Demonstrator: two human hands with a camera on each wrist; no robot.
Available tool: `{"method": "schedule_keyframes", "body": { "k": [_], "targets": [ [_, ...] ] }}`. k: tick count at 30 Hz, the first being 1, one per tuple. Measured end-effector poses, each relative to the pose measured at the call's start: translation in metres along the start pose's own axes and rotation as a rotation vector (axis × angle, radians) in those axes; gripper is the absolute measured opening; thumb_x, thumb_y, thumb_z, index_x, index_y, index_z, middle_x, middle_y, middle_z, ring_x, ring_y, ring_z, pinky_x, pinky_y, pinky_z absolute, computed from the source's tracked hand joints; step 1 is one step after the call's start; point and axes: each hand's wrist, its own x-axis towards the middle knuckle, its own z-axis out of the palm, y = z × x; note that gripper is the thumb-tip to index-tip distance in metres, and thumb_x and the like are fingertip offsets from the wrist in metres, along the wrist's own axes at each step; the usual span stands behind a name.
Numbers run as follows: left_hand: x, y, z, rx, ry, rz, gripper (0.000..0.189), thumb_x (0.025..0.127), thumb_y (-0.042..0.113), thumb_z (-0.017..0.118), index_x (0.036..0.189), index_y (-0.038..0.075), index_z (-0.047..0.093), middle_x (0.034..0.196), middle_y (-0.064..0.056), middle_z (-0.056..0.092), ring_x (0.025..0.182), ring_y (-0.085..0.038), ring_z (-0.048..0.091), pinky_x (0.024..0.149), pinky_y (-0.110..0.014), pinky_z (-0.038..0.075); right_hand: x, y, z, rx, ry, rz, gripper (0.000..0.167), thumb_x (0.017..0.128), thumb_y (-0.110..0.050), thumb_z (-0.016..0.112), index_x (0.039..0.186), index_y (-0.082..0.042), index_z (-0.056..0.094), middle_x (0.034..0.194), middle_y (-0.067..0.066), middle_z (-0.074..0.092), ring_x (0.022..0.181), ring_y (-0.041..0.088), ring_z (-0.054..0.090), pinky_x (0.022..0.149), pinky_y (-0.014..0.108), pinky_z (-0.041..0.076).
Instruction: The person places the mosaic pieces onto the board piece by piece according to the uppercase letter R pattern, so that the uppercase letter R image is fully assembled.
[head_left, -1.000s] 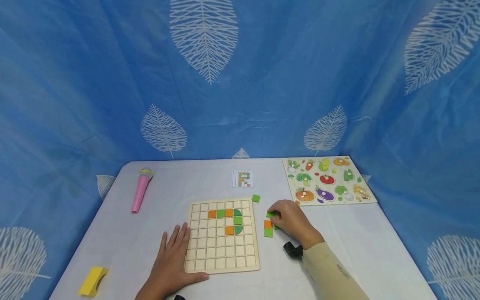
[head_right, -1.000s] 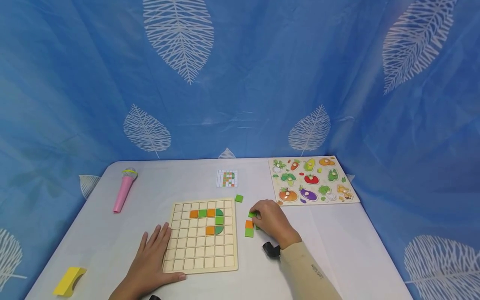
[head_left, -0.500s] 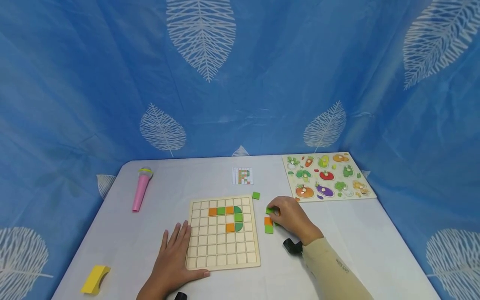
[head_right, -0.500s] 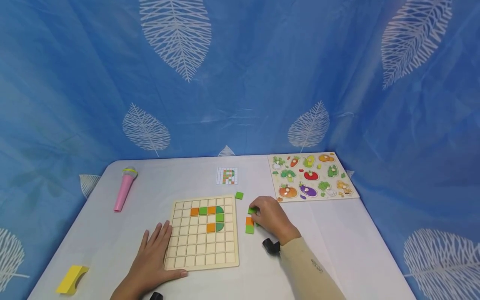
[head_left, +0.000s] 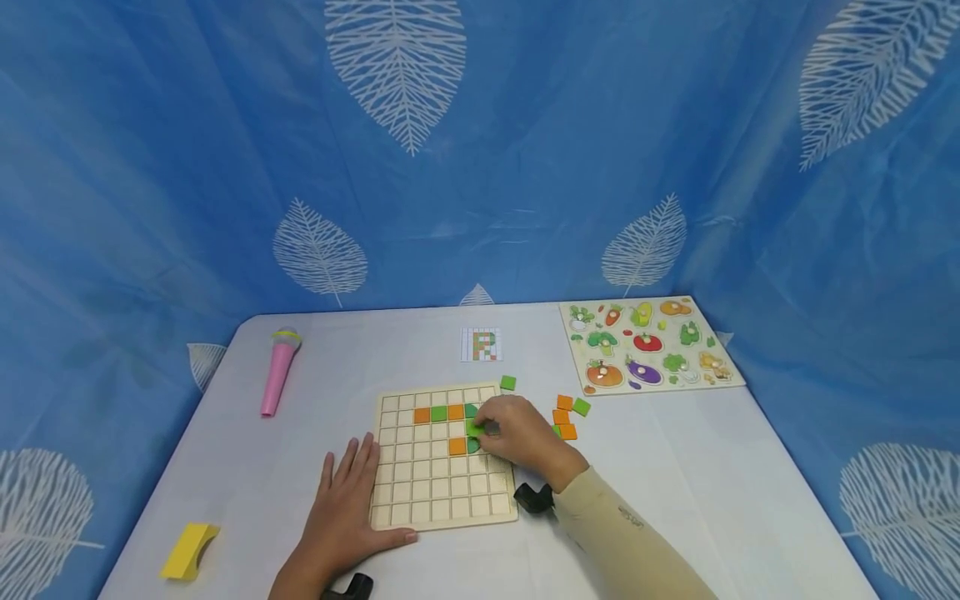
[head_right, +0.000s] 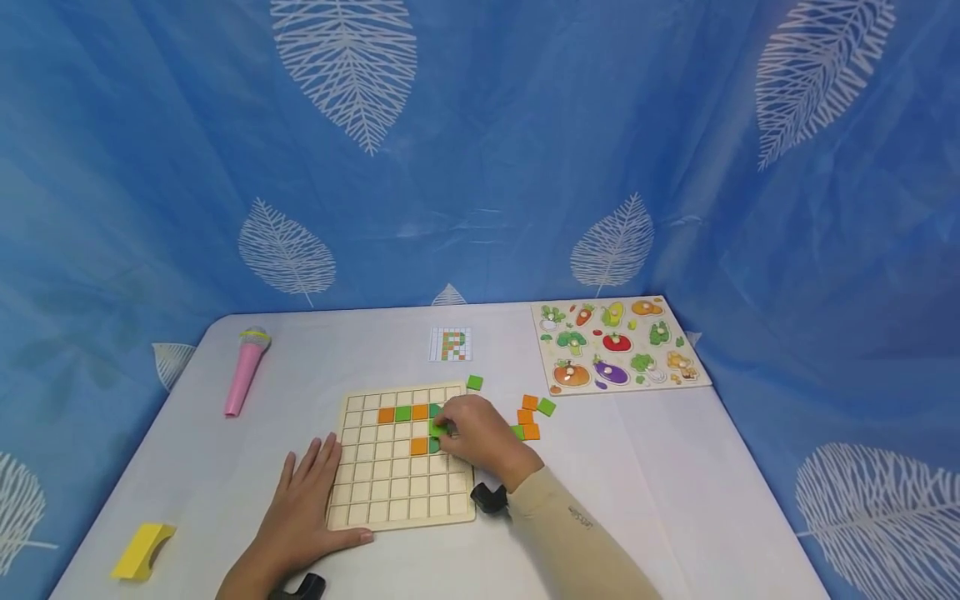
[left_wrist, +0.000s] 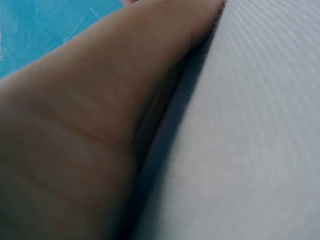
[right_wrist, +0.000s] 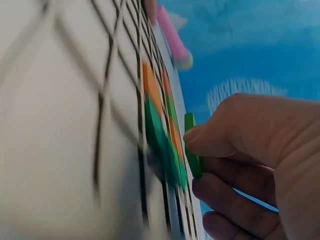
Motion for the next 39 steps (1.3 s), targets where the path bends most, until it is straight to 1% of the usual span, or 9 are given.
{"method": "schedule_keyframes", "body": {
  "k": [4, 7, 10, 14, 19, 24, 30, 35, 39],
  "targets": [
    [0.001, 0.000, 0.000, 0.002, 0.006, 0.004, 0.152, 0.059, 0.104, 0.057, 0.164, -0.002, 0.031, 0.170, -0.018, 0.024, 0.157, -0.040, 0.014, 0.122, -0.063, 0.003, 0.011, -0.017, 0.013, -0.008, -0.047, -0.067, 0.012, 0.090, -0.004, 0.081, 0.099, -0.012, 0.081, 0.097, -0.005, 0.074, 0.092, 0.009, 0.067, 0.088, 0.031, 0.055],
    [0.002, 0.000, 0.000, 0.009, 0.006, 0.007, 0.151, 0.060, 0.104, 0.057, 0.164, -0.002, 0.030, 0.171, -0.019, 0.024, 0.157, -0.040, 0.013, 0.123, -0.063, 0.003, 0.017, -0.026, 0.020, -0.008, -0.077, -0.094, 0.013, 0.090, -0.001, 0.079, 0.098, -0.012, 0.080, 0.095, -0.005, 0.073, 0.086, 0.008, 0.062, 0.084, 0.028, 0.053],
    [0.003, -0.001, 0.000, 0.010, 0.005, 0.009, 0.151, 0.060, 0.104, 0.057, 0.164, -0.002, 0.030, 0.171, -0.019, 0.023, 0.157, -0.040, 0.013, 0.122, -0.063, 0.003, 0.021, -0.032, 0.026, -0.027, -0.102, -0.108, 0.016, 0.089, 0.001, 0.077, 0.099, -0.012, 0.081, 0.093, -0.006, 0.073, 0.084, 0.007, 0.059, 0.086, 0.027, 0.051],
    [0.003, 0.000, 0.000, 0.010, 0.007, 0.011, 0.151, 0.060, 0.104, 0.057, 0.164, -0.002, 0.030, 0.171, -0.019, 0.024, 0.157, -0.040, 0.014, 0.122, -0.064, 0.004, 0.024, -0.037, 0.032, -0.063, -0.124, -0.100, 0.019, 0.087, 0.001, 0.077, 0.099, -0.013, 0.082, 0.094, -0.007, 0.073, 0.086, 0.005, 0.060, 0.091, 0.026, 0.050],
    [0.002, 0.001, -0.001, 0.006, 0.002, 0.008, 0.151, 0.060, 0.104, 0.058, 0.164, -0.003, 0.031, 0.171, -0.019, 0.024, 0.157, -0.040, 0.013, 0.122, -0.064, 0.004, 0.025, -0.038, 0.035, -0.084, -0.124, -0.098, 0.020, 0.086, 0.002, 0.077, 0.098, -0.013, 0.083, 0.093, -0.008, 0.074, 0.086, 0.004, 0.061, 0.094, 0.027, 0.049],
    [0.001, 0.001, -0.001, 0.004, 0.003, 0.011, 0.151, 0.060, 0.103, 0.059, 0.164, -0.003, 0.030, 0.171, -0.019, 0.023, 0.157, -0.040, 0.013, 0.122, -0.064, 0.003, 0.026, -0.039, 0.036, -0.084, -0.127, -0.094, 0.020, 0.085, 0.001, 0.077, 0.099, -0.012, 0.084, 0.093, -0.007, 0.074, 0.086, 0.003, 0.061, 0.092, 0.027, 0.050],
    [0.000, 0.001, 0.000, 0.006, 0.007, 0.018, 0.150, 0.061, 0.103, 0.058, 0.164, -0.003, 0.030, 0.171, -0.018, 0.023, 0.157, -0.040, 0.013, 0.122, -0.064, 0.003, 0.028, -0.040, 0.038, -0.101, -0.142, -0.082, 0.018, 0.087, 0.002, 0.076, 0.095, -0.013, 0.083, 0.088, -0.008, 0.072, 0.080, 0.005, 0.056, 0.087, 0.025, 0.049],
    [-0.001, 0.001, 0.000, 0.000, 0.018, 0.022, 0.150, 0.061, 0.102, 0.060, 0.163, -0.003, 0.031, 0.171, -0.019, 0.024, 0.157, -0.041, 0.015, 0.122, -0.064, 0.004, 0.027, -0.042, 0.037, -0.087, -0.147, -0.059, 0.016, 0.091, 0.000, 0.078, 0.099, -0.012, 0.085, 0.097, -0.007, 0.076, 0.092, 0.005, 0.066, 0.091, 0.024, 0.051],
    [-0.001, 0.001, 0.000, 0.005, 0.042, 0.031, 0.148, 0.062, 0.102, 0.060, 0.162, -0.004, 0.033, 0.170, -0.020, 0.026, 0.156, -0.041, 0.018, 0.121, -0.065, 0.007, 0.027, -0.042, 0.036, -0.087, -0.155, -0.059, 0.014, 0.093, -0.003, 0.079, 0.101, -0.012, 0.085, 0.100, -0.007, 0.077, 0.097, 0.006, 0.068, 0.094, 0.025, 0.052]
  ]
}}
